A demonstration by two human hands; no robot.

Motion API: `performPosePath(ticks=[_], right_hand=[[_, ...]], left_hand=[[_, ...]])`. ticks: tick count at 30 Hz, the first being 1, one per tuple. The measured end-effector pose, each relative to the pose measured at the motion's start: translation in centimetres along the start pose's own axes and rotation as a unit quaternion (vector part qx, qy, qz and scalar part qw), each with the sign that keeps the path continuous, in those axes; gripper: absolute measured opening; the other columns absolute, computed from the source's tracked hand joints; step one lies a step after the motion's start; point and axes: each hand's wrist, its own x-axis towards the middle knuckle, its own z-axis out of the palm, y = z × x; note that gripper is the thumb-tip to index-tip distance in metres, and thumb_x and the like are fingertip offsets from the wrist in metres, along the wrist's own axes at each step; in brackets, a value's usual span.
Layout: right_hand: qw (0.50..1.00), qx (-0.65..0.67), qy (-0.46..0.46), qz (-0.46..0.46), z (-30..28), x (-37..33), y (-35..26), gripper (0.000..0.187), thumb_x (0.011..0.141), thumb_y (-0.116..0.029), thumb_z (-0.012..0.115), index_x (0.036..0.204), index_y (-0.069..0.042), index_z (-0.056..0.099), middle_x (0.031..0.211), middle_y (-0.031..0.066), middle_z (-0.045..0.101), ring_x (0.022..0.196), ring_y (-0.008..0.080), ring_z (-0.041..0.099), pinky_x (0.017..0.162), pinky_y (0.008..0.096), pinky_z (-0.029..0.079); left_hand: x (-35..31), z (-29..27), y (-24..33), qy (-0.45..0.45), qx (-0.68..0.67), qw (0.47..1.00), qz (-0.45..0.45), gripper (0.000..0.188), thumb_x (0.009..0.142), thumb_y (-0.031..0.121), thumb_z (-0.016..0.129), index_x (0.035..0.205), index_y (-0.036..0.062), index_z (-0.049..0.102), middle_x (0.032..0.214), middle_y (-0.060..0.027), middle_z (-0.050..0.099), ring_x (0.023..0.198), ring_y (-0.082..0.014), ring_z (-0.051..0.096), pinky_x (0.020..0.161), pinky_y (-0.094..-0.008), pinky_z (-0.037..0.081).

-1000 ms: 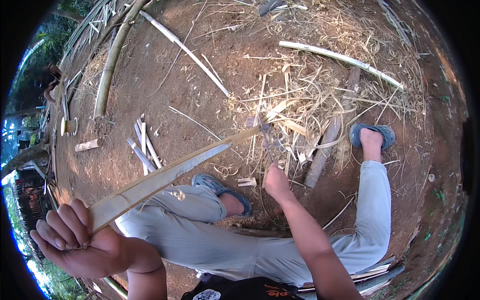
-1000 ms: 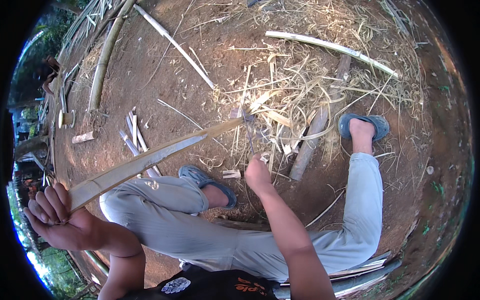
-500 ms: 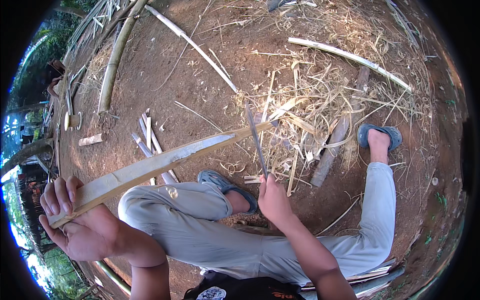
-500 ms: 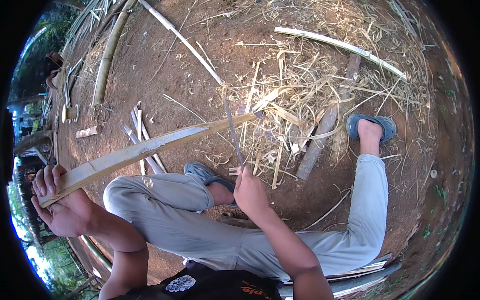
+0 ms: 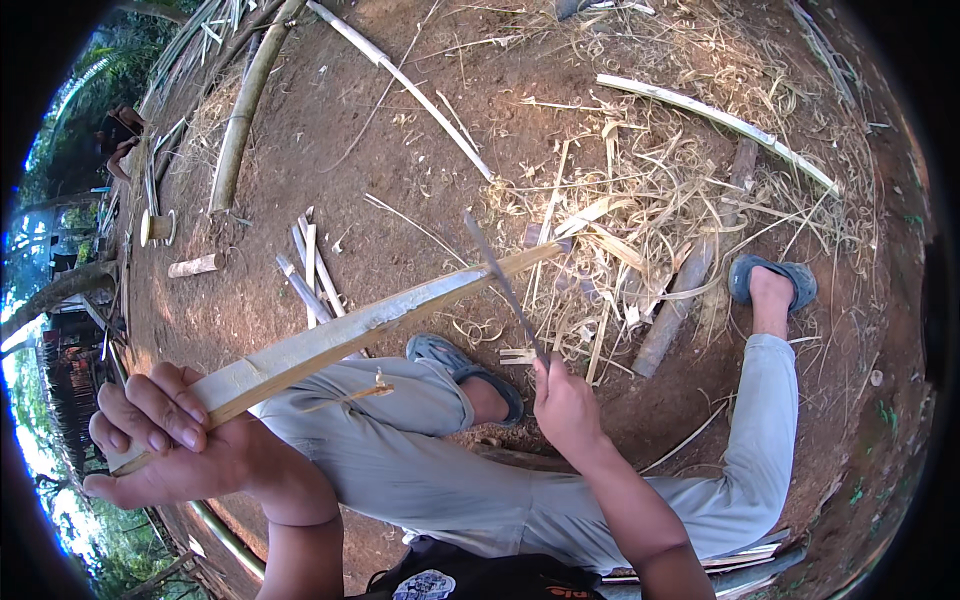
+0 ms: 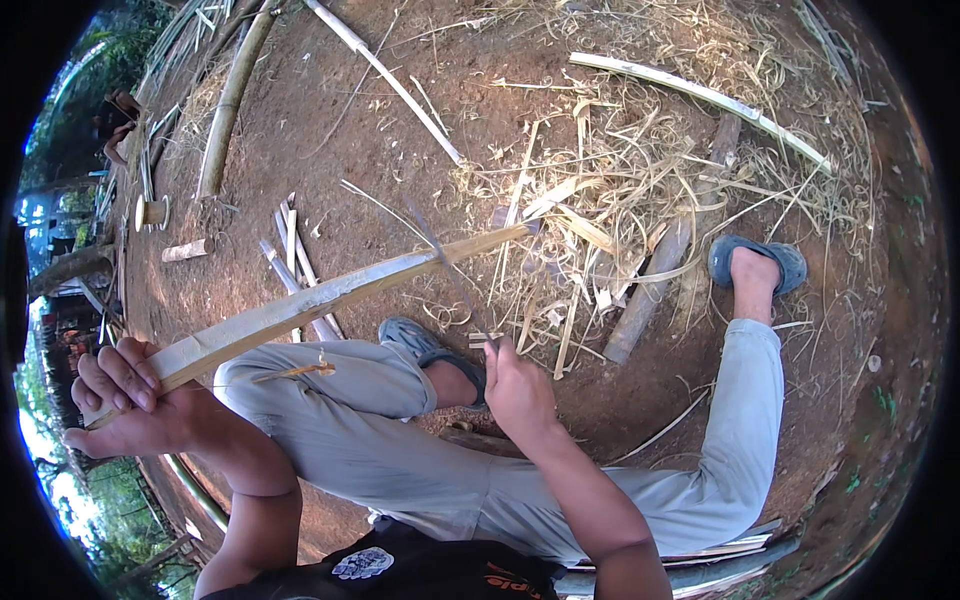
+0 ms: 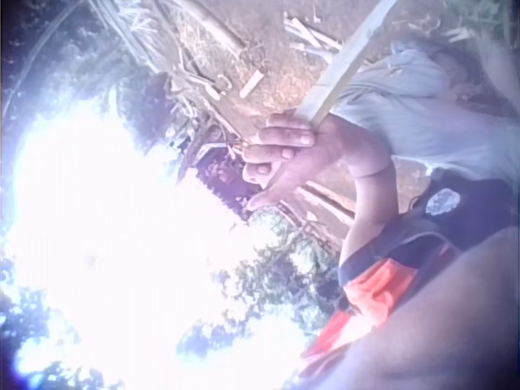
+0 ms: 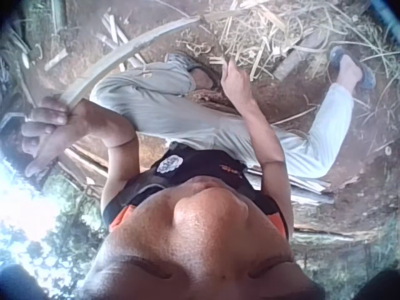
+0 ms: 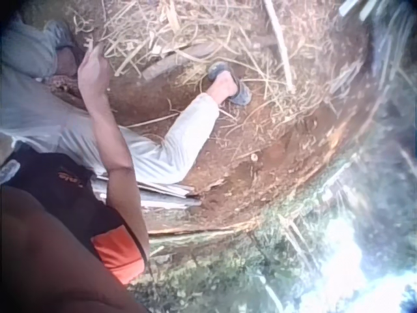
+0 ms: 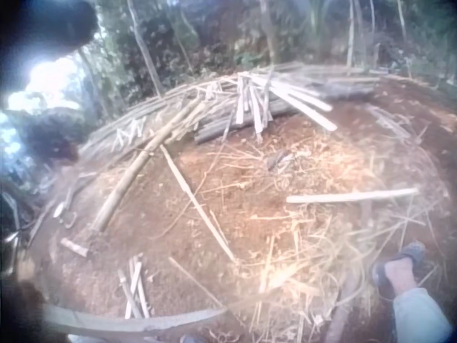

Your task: The person sits on the ground and uses a machete to shave and split a piece of bamboo. They repeatedly scrape the surface to thin the material and split it into smaller strips, occasionally inspecting the blade and the bamboo piece.

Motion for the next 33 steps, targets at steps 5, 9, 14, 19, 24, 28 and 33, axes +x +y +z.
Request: performPosePath(ticks=[5, 9, 14, 19, 24, 28, 33], right_hand=[[0.989, 0.027, 0.036, -0.139, -2.6, -1.4, -3.4, 0.021, 0.100, -0.021, 0.055, 0.097, 0.000, 0.057, 0.057, 0.0197, 0.059, 0.050, 0.0379, 0.062, 0.047, 0.0477, 0.048], [0.996, 0.042, 0.008, -0.080, 0.2, 0.1, -1.3, 0.023, 0.100, -0.022, 0.054, 0.098, 0.001, 0.057, 0.061, 0.0214, 0.060, 0.054, 0.0386, 0.063, 0.048, 0.0466, 0.050], [0.998, 0.049, 0.010, -0.034, 1.0, 2.0, 2.4, 0.024, 0.102, -0.020, 0.049, 0.097, 0.002, 0.055, 0.060, 0.0203, 0.061, 0.053, 0.0379, 0.063, 0.047, 0.0474, 0.050], [0.999, 0.014, -0.012, -0.041, 2.2, 1.7, 1.4, 0.024, 0.102, -0.020, 0.048, 0.099, 0.002, 0.056, 0.062, 0.0207, 0.061, 0.056, 0.0384, 0.064, 0.050, 0.0474, 0.049], [0.997, 0.019, -0.022, 0.068, 1.9, 3.9, 3.5, 0.026, 0.102, -0.019, 0.045, 0.101, 0.006, 0.053, 0.065, 0.0267, 0.061, 0.063, 0.0465, 0.063, 0.055, 0.0536, 0.049], [1.000, 0.011, -0.007, -0.012, 2.3, 2.1, 3.0, 0.026, 0.102, -0.017, 0.045, 0.102, 0.007, 0.054, 0.066, 0.0253, 0.063, 0.061, 0.0442, 0.064, 0.053, 0.0521, 0.051], [0.992, -0.012, -0.058, 0.108, 3.2, 3.7, 5.8, 0.026, 0.103, -0.019, 0.043, 0.100, 0.006, 0.052, 0.065, 0.0250, 0.064, 0.063, 0.0433, 0.066, 0.054, 0.0512, 0.052]], left_hand=[[-0.7, 1.1, -0.1, 0.042, 0.001, 0.999, 0.014, 0.059, 0.096, 0.062, 0.041, 0.069, 0.0103, 0.047, 0.057, -0.0012, 0.038, 0.039, -0.0115, 0.033, 0.039, -0.0245, 0.028], [-0.6, 1.1, 0.1, 0.057, 0.029, 0.998, 0.019, 0.061, 0.097, 0.063, 0.038, 0.069, 0.0102, 0.048, 0.057, -0.0018, 0.039, 0.039, -0.0116, 0.034, 0.037, -0.0246, 0.027], [-0.2, 1.8, -0.3, 0.053, 0.010, 0.999, 0.005, 0.059, 0.097, 0.060, 0.039, 0.070, 0.0090, 0.048, 0.057, -0.0012, 0.039, 0.039, -0.0116, 0.033, 0.037, -0.0235, 0.027], [0.3, 0.6, -0.8, 0.053, 0.020, 0.998, 0.006, 0.058, 0.097, 0.060, 0.038, 0.070, 0.0088, 0.048, 0.058, -0.0022, 0.039, 0.039, -0.0119, 0.032, 0.037, -0.0237, 0.026], [1.0, 0.0, -1.2, 0.030, 0.018, 0.999, 0.026, 0.057, 0.098, 0.060, 0.035, 0.071, 0.0103, 0.044, 0.058, -0.0026, 0.037, 0.039, -0.0122, 0.031, 0.038, -0.0239, 0.025], [0.9, -0.7, -1.2, 0.075, 0.066, 0.995, 0.009, 0.054, 0.098, 0.057, 0.040, 0.072, 0.0102, 0.045, 0.058, -0.0019, 0.039, 0.040, -0.0117, 0.033, 0.038, -0.0242, 0.028], [1.0, -0.5, -1.1, 0.093, 0.092, 0.991, 0.027, 0.056, 0.099, 0.060, 0.036, 0.073, 0.0111, 0.045, 0.057, -0.0010, 0.037, 0.040, -0.0114, 0.032, 0.037, -0.0230, 0.027]])
